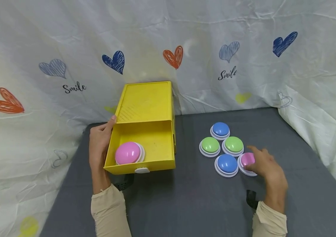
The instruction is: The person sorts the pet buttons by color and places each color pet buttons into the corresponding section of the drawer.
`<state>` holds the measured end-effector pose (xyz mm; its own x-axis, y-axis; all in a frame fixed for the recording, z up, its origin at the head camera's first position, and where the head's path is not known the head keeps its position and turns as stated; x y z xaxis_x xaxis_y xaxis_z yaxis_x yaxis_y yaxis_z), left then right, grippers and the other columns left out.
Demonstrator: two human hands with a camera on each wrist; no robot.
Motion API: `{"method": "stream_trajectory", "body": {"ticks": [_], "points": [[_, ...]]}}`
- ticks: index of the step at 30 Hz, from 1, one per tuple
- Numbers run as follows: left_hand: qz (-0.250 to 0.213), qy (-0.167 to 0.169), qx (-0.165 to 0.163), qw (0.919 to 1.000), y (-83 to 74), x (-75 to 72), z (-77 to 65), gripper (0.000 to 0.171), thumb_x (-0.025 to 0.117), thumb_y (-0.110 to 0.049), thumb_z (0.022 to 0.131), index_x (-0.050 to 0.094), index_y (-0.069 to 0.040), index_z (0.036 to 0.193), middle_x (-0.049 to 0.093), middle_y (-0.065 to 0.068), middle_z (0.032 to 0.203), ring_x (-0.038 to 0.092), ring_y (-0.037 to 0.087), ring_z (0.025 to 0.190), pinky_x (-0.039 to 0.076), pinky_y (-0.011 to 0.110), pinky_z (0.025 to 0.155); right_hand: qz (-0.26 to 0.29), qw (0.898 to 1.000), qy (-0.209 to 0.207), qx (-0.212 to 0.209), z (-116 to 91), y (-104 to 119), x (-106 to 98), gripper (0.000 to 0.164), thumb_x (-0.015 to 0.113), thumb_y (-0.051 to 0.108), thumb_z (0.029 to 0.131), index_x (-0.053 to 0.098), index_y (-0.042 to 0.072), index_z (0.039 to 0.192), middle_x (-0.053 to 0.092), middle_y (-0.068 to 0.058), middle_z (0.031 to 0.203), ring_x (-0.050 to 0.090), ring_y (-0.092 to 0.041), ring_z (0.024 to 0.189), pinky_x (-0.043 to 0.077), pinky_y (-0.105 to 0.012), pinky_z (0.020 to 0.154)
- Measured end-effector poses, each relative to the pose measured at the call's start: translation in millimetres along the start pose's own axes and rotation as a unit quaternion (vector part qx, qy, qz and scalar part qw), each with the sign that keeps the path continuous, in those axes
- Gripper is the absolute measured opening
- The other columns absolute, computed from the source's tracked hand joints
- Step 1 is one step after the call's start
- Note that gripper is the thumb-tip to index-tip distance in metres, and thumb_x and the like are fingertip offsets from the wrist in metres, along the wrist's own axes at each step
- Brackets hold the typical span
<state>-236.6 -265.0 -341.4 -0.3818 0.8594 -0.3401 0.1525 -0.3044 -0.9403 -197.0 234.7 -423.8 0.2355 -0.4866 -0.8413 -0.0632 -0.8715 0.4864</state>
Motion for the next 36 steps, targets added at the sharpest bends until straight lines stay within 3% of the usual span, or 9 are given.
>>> {"method": "stream_trajectory", "body": {"ticks": [7,16,22,27,36], "points": [[0.002,0.007,-0.005,1.0000,8.0,-0.7,8.1,0.066,0.057,-0.065,0.075,0.069,-0.004,0.094,0.066,0.012,0.079,0.065,0.023,0.066,0.053,0.027,0.055,-0.001,0.999,0.021,0.028,5.5,-5.9,11.2,0.079,0.073,0.019,0.074,0.030,0.002,0.138,0.033,-0.037,0.121,0.036,-0.056,0.107,0.039,-0.066,0.076],[0.013,0.009,-0.001,0.9999,6.3,3.0,7.9,0.067,0.056,-0.068,0.074,0.070,-0.006,0.094,0.066,0.012,0.079,0.065,0.022,0.066,0.054,0.028,0.056,-0.003,0.998,-0.031,0.048,10.5,-13.1,17.0,0.076,0.074,0.018,0.072,0.035,-0.005,0.133,0.027,-0.037,0.117,0.028,-0.054,0.103,0.038,-0.064,0.070],[0.019,0.000,-0.001,0.9998,6.6,-1.2,7.7,0.066,0.056,-0.067,0.075,0.070,-0.005,0.094,0.066,0.011,0.076,0.065,0.022,0.064,0.053,0.027,0.054,0.000,0.998,-0.033,0.056,14.4,-12.1,20.3,0.072,0.078,0.017,0.071,0.042,-0.006,0.128,0.030,-0.033,0.113,0.031,-0.050,0.100,0.040,-0.059,0.067],[0.017,0.004,0.005,0.9998,-3.0,-1.3,0.5,0.066,0.056,-0.064,0.078,0.069,0.000,0.093,0.065,0.012,0.073,0.064,0.023,0.062,0.052,0.027,0.051,-0.005,0.998,-0.030,0.062,14.9,-10.7,21.1,0.067,0.076,0.017,0.073,0.042,-0.007,0.127,0.030,-0.032,0.112,0.032,-0.049,0.100,0.041,-0.058,0.068],[0.006,0.003,-0.011,0.9999,6.4,-0.1,6.3,0.066,0.056,-0.064,0.077,0.070,-0.003,0.096,0.066,0.014,0.079,0.065,0.024,0.065,0.052,0.027,0.053,-0.019,0.997,-0.035,0.066,14.8,-16.0,16.1,0.051,0.066,0.021,0.080,0.049,-0.012,0.115,0.032,-0.035,0.104,0.032,-0.051,0.093,0.040,-0.056,0.064]]}}
Point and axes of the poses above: each hand's wrist, its own z-axis towards the middle knuckle, its own x-axis out of the palm, y = z × x, the point moved 6 cm from there along z, towards the middle knuckle
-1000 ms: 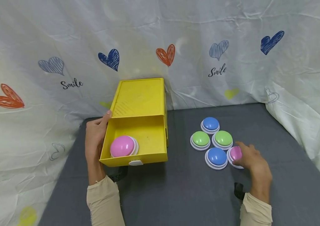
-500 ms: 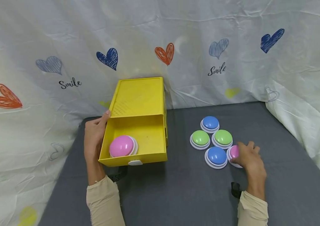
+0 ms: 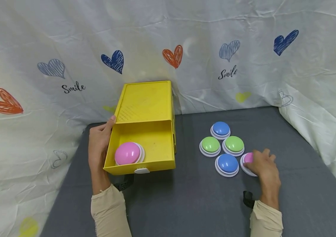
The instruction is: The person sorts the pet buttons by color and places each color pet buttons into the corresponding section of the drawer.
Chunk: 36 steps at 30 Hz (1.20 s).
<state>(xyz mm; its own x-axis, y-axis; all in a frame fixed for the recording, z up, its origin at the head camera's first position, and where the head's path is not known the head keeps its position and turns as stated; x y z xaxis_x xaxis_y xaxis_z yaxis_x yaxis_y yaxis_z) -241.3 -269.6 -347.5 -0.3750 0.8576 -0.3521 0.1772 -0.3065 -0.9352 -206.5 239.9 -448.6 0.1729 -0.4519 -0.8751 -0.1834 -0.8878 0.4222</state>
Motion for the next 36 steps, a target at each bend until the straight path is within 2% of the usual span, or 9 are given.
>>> {"method": "stream_trajectory", "body": {"ticks": [5,12,19,23,28,36], "points": [[-0.001,-0.001,-0.001,1.0000,0.8,0.0,0.3,0.065,0.056,-0.065,0.076,0.070,-0.004,0.096,0.066,0.013,0.080,0.065,0.024,0.066,0.052,0.027,0.053,0.005,1.000,-0.008,0.008,-4.3,-3.6,-6.3,0.050,0.061,0.021,0.081,0.048,-0.014,0.114,0.030,-0.037,0.104,0.030,-0.053,0.094,0.039,-0.059,0.062],[0.009,-0.004,0.011,0.9999,1.2,-0.9,1.7,0.069,0.056,-0.067,0.074,0.069,-0.001,0.089,0.065,0.011,0.072,0.064,0.023,0.062,0.052,0.028,0.051,-0.001,0.999,-0.045,0.015,-13.8,3.1,-21.6,0.052,0.059,0.023,0.082,0.044,-0.014,0.115,0.026,-0.040,0.108,0.026,-0.059,0.099,0.033,-0.066,0.071],[0.008,-0.005,0.013,0.9999,2.4,-1.5,2.6,0.068,0.056,-0.068,0.073,0.070,-0.002,0.088,0.065,0.010,0.071,0.065,0.022,0.062,0.053,0.028,0.053,0.025,0.994,-0.105,0.033,-22.6,15.7,-39.9,0.061,0.066,0.027,0.078,0.047,-0.012,0.120,0.032,-0.036,0.105,0.030,-0.051,0.099,0.039,-0.060,0.066],[0.011,-0.004,0.009,0.9999,2.0,-1.4,2.4,0.069,0.056,-0.069,0.073,0.071,-0.005,0.096,0.067,0.011,0.078,0.065,0.022,0.065,0.053,0.028,0.056,0.044,0.992,-0.116,0.036,-27.4,24.1,-44.9,0.066,0.068,0.030,0.076,0.046,-0.010,0.125,0.033,-0.034,0.107,0.030,-0.049,0.102,0.042,-0.058,0.064],[0.009,-0.003,0.008,0.9999,1.7,-1.6,2.9,0.070,0.056,-0.068,0.073,0.071,-0.005,0.100,0.067,0.012,0.081,0.066,0.021,0.066,0.053,0.028,0.056,0.054,0.992,-0.113,0.011,-33.3,36.9,-49.6,0.067,0.069,0.031,0.076,0.047,-0.009,0.125,0.034,-0.031,0.106,0.031,-0.046,0.099,0.043,-0.054,0.062],[0.023,-0.010,0.025,0.9994,1.5,-2.3,4.4,0.072,0.055,-0.070,0.073,0.071,-0.005,0.100,0.068,0.011,0.082,0.066,0.020,0.066,0.053,0.027,0.056,0.052,0.991,-0.116,-0.038,-40.6,54.6,-56.0,0.062,0.067,0.031,0.076,0.050,-0.008,0.122,0.036,-0.028,0.103,0.032,-0.044,0.097,0.044,-0.050,0.061]]}}
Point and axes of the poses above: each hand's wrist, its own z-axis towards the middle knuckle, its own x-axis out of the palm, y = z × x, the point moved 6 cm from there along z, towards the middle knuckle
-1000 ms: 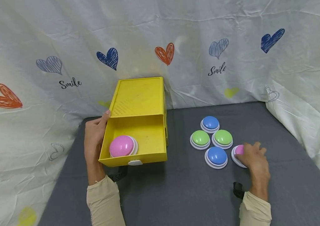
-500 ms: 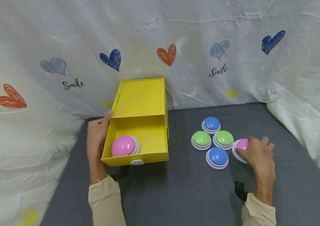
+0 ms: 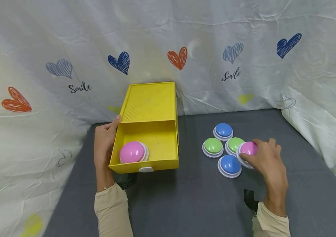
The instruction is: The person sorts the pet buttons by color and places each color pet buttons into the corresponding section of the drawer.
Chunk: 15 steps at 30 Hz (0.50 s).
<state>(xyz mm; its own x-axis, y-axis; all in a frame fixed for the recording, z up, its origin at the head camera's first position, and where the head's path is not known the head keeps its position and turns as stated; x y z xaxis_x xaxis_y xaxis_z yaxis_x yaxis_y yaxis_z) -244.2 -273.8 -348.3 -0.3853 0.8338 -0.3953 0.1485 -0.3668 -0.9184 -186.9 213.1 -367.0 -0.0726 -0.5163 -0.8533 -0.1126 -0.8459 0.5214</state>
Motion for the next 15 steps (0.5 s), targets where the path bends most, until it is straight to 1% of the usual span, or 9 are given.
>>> {"method": "stream_trajectory", "body": {"ticks": [6,11,15], "points": [[0.009,-0.005,-0.002,1.0000,0.4,0.4,0.9,0.072,0.054,-0.071,0.072,0.071,-0.006,0.100,0.068,0.010,0.080,0.065,0.019,0.066,0.053,0.027,0.057,-0.001,0.999,-0.002,-0.033,-0.5,11.6,-2.7,0.061,0.068,0.031,0.075,0.052,-0.008,0.119,0.039,-0.028,0.102,0.034,-0.044,0.094,0.042,-0.047,0.060],[0.006,-0.004,-0.007,0.9999,1.0,0.0,0.7,0.072,0.055,-0.071,0.072,0.071,-0.006,0.101,0.068,0.008,0.078,0.065,0.019,0.065,0.053,0.027,0.056,-0.006,0.999,-0.004,-0.048,-0.4,22.4,-3.5,0.061,0.070,0.033,0.074,0.054,-0.006,0.118,0.040,-0.027,0.100,0.036,-0.044,0.093,0.042,-0.045,0.059],[0.002,-0.001,-0.001,1.0000,-0.2,0.1,-0.8,0.071,0.055,-0.070,0.073,0.071,-0.006,0.097,0.067,0.009,0.077,0.065,0.020,0.064,0.053,0.027,0.055,0.004,0.999,-0.001,-0.053,-1.4,30.1,-3.1,0.063,0.071,0.033,0.074,0.053,-0.006,0.120,0.039,-0.026,0.101,0.035,-0.043,0.094,0.044,-0.044,0.058]]}}
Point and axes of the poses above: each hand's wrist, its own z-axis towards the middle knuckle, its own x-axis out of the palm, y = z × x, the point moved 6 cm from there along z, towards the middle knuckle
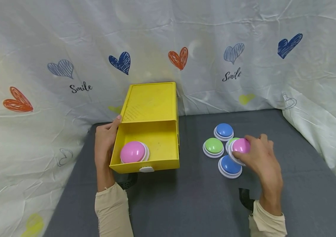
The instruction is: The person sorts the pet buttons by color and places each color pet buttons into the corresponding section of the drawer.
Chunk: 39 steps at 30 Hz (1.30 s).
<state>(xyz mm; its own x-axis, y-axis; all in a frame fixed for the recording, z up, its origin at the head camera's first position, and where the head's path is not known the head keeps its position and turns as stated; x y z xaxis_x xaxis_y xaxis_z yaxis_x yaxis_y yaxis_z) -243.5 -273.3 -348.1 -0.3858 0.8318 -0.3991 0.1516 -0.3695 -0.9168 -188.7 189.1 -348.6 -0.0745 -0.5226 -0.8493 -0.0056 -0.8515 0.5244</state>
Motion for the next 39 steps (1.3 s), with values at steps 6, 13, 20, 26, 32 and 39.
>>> {"method": "stream_trajectory", "body": {"ticks": [6,13,20,26,32,39], "points": [[-0.015,0.004,0.009,0.9998,-0.6,-1.4,-2.9,0.068,0.055,-0.067,0.075,0.070,-0.002,0.090,0.065,0.010,0.072,0.064,0.022,0.062,0.052,0.027,0.053,0.010,1.000,0.003,-0.010,-1.4,10.3,2.4,0.064,0.071,0.035,0.074,0.053,-0.001,0.123,0.039,-0.023,0.101,0.036,-0.039,0.094,0.045,-0.043,0.059],[-0.019,0.003,0.013,0.9997,0.1,-1.5,-2.3,0.070,0.056,-0.067,0.075,0.070,-0.001,0.090,0.065,0.012,0.073,0.064,0.023,0.063,0.052,0.027,0.053,0.020,0.999,0.001,-0.030,-3.9,19.8,5.2,0.064,0.073,0.035,0.073,0.054,0.000,0.123,0.041,-0.020,0.099,0.037,-0.037,0.093,0.048,-0.043,0.060],[-0.025,0.005,0.004,0.9997,1.3,-0.3,-2.8,0.070,0.056,-0.067,0.075,0.069,0.000,0.090,0.064,0.012,0.074,0.064,0.023,0.063,0.053,0.028,0.053,0.035,0.997,-0.023,-0.062,-8.2,34.3,-1.2,0.060,0.074,0.036,0.073,0.057,0.006,0.122,0.043,-0.016,0.098,0.039,-0.033,0.093,0.049,-0.042,0.061],[-0.024,0.004,0.008,0.9997,0.1,-0.7,-3.4,0.068,0.055,-0.067,0.076,0.070,-0.002,0.091,0.065,0.013,0.076,0.065,0.023,0.063,0.053,0.028,0.053,0.050,0.994,-0.039,-0.086,-9.3,50.5,-7.2,0.053,0.073,0.033,0.073,0.058,0.010,0.119,0.045,-0.015,0.099,0.039,-0.034,0.094,0.049,-0.043,0.063],[-0.025,0.001,0.011,0.9996,-0.9,-1.1,-4.2,0.070,0.057,-0.066,0.075,0.069,0.001,0.089,0.065,0.013,0.073,0.064,0.023,0.062,0.052,0.027,0.052,0.064,0.992,-0.040,-0.098,-8.4,66.9,-7.7,0.050,0.072,0.032,0.072,0.060,0.014,0.117,0.045,-0.012,0.102,0.039,-0.031,0.096,0.049,-0.041,0.065],[-0.026,-0.003,0.012,0.9996,-1.2,-1.4,-3.7,0.070,0.057,-0.066,0.075,0.069,0.001,0.090,0.065,0.012,0.071,0.064,0.023,0.061,0.052,0.027,0.051,0.065,0.990,-0.040,-0.122,-6.9,87.6,-9.2,0.051,0.074,0.031,0.072,0.062,0.013,0.117,0.046,-0.011,0.101,0.039,-0.029,0.095,0.050,-0.041,0.067]]}}
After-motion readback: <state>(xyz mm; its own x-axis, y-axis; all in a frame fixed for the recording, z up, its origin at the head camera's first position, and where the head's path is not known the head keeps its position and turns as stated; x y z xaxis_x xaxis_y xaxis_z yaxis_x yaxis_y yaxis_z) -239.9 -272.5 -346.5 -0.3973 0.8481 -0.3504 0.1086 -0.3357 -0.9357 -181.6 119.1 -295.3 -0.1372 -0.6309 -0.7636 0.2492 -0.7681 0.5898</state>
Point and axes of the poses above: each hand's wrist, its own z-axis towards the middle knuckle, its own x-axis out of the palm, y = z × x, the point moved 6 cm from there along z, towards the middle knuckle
